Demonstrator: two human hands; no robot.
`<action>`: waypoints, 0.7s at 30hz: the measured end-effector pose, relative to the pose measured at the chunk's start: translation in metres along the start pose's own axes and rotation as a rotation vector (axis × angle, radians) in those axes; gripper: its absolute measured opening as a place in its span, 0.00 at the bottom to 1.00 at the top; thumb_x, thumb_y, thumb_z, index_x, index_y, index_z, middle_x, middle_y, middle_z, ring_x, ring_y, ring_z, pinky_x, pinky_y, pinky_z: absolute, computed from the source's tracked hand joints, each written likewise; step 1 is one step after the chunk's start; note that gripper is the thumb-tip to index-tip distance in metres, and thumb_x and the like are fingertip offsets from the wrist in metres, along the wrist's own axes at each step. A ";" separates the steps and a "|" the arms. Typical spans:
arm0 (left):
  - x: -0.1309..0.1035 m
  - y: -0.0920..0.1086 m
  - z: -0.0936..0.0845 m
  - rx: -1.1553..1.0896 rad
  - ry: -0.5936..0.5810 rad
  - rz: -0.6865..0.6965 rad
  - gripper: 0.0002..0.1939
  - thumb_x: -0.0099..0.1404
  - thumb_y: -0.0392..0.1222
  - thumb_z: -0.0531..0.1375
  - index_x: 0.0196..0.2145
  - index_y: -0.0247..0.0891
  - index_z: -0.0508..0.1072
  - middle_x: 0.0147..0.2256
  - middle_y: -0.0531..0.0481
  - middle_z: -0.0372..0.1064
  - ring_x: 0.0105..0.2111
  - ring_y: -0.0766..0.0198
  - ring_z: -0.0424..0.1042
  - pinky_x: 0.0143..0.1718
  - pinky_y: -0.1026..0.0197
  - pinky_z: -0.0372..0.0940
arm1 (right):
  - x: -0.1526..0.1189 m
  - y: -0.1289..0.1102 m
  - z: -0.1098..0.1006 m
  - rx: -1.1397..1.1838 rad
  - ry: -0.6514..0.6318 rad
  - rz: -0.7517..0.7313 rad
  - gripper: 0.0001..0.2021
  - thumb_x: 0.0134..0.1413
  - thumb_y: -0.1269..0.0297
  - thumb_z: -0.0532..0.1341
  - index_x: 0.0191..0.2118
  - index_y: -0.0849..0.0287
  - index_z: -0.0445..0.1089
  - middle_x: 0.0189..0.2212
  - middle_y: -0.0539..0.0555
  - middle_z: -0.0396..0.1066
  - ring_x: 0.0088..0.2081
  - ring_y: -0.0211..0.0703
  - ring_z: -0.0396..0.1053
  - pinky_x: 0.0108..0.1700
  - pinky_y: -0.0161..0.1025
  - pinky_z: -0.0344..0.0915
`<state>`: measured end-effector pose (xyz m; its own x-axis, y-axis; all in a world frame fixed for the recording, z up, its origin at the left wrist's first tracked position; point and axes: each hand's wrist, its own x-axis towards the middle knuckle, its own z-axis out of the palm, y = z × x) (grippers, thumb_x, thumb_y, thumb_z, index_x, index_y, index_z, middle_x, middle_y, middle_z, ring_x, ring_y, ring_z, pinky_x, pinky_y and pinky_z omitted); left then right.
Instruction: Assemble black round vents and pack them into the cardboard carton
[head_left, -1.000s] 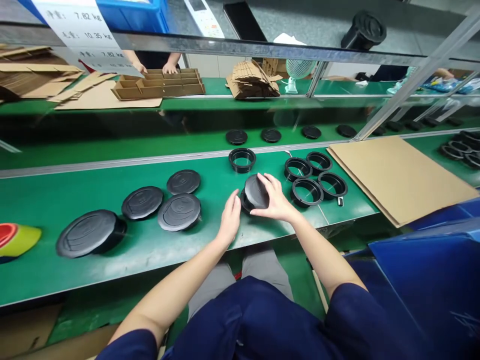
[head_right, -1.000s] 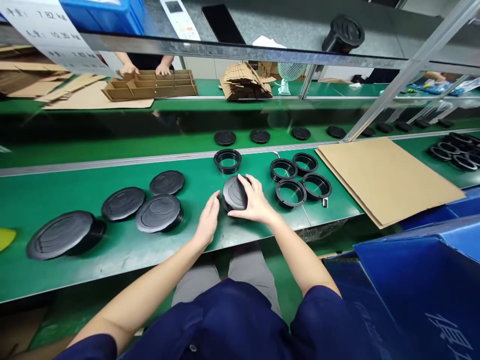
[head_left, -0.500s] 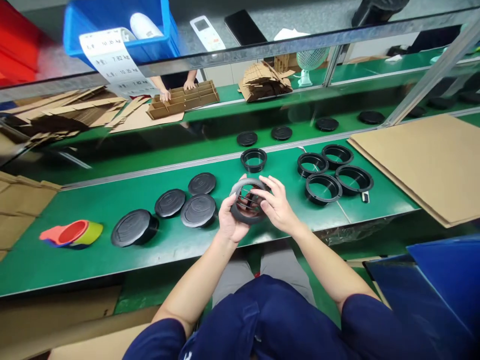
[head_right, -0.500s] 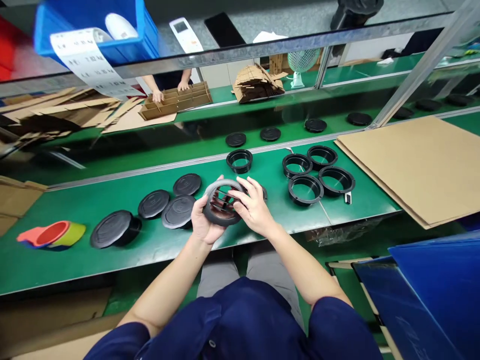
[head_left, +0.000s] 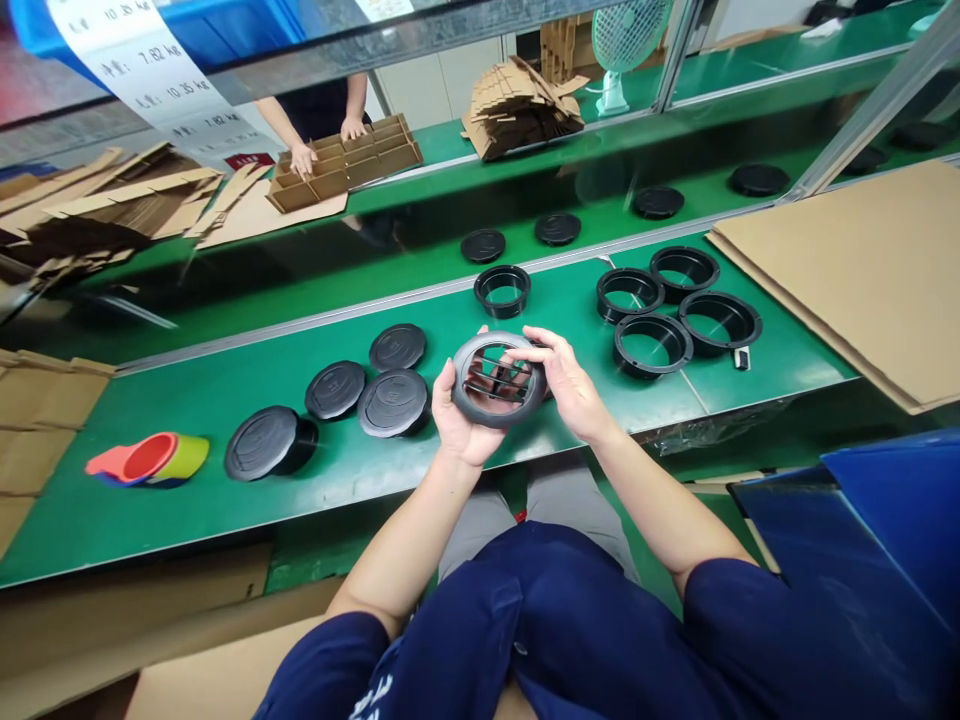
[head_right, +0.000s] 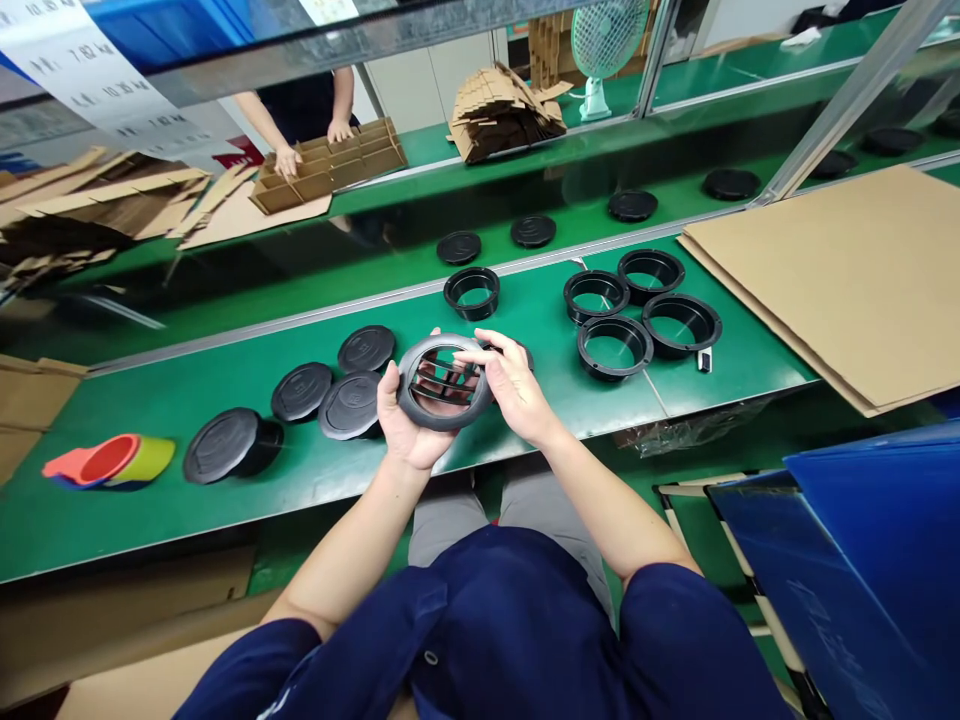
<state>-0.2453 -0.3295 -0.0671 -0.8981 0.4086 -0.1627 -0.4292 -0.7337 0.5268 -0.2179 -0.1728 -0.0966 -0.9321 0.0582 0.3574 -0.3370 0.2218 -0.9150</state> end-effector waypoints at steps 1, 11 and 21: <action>0.000 0.000 0.000 0.025 0.004 0.006 0.28 0.69 0.58 0.58 0.62 0.44 0.69 0.57 0.43 0.72 0.60 0.45 0.68 0.63 0.39 0.62 | 0.000 0.001 0.000 -0.004 0.001 0.004 0.34 0.71 0.37 0.40 0.56 0.51 0.76 0.67 0.55 0.59 0.67 0.54 0.57 0.69 0.55 0.58; 0.004 -0.005 -0.005 0.109 0.059 0.029 0.28 0.68 0.60 0.57 0.62 0.47 0.69 0.54 0.45 0.73 0.60 0.48 0.67 0.60 0.41 0.65 | 0.004 0.006 0.004 0.004 0.039 0.062 0.35 0.74 0.40 0.37 0.55 0.53 0.75 0.64 0.54 0.65 0.66 0.48 0.61 0.68 0.49 0.61; 0.008 -0.005 -0.010 0.086 0.090 0.010 0.27 0.69 0.59 0.56 0.61 0.46 0.69 0.56 0.46 0.72 0.61 0.49 0.67 0.61 0.44 0.66 | 0.001 0.014 0.010 -0.096 -0.012 -0.024 0.40 0.71 0.38 0.30 0.67 0.53 0.64 0.67 0.56 0.59 0.70 0.50 0.54 0.69 0.52 0.59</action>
<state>-0.2511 -0.3278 -0.0792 -0.9091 0.3483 -0.2286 -0.4134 -0.6867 0.5979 -0.2247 -0.1795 -0.1107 -0.9256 0.0396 0.3764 -0.3459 0.3152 -0.8838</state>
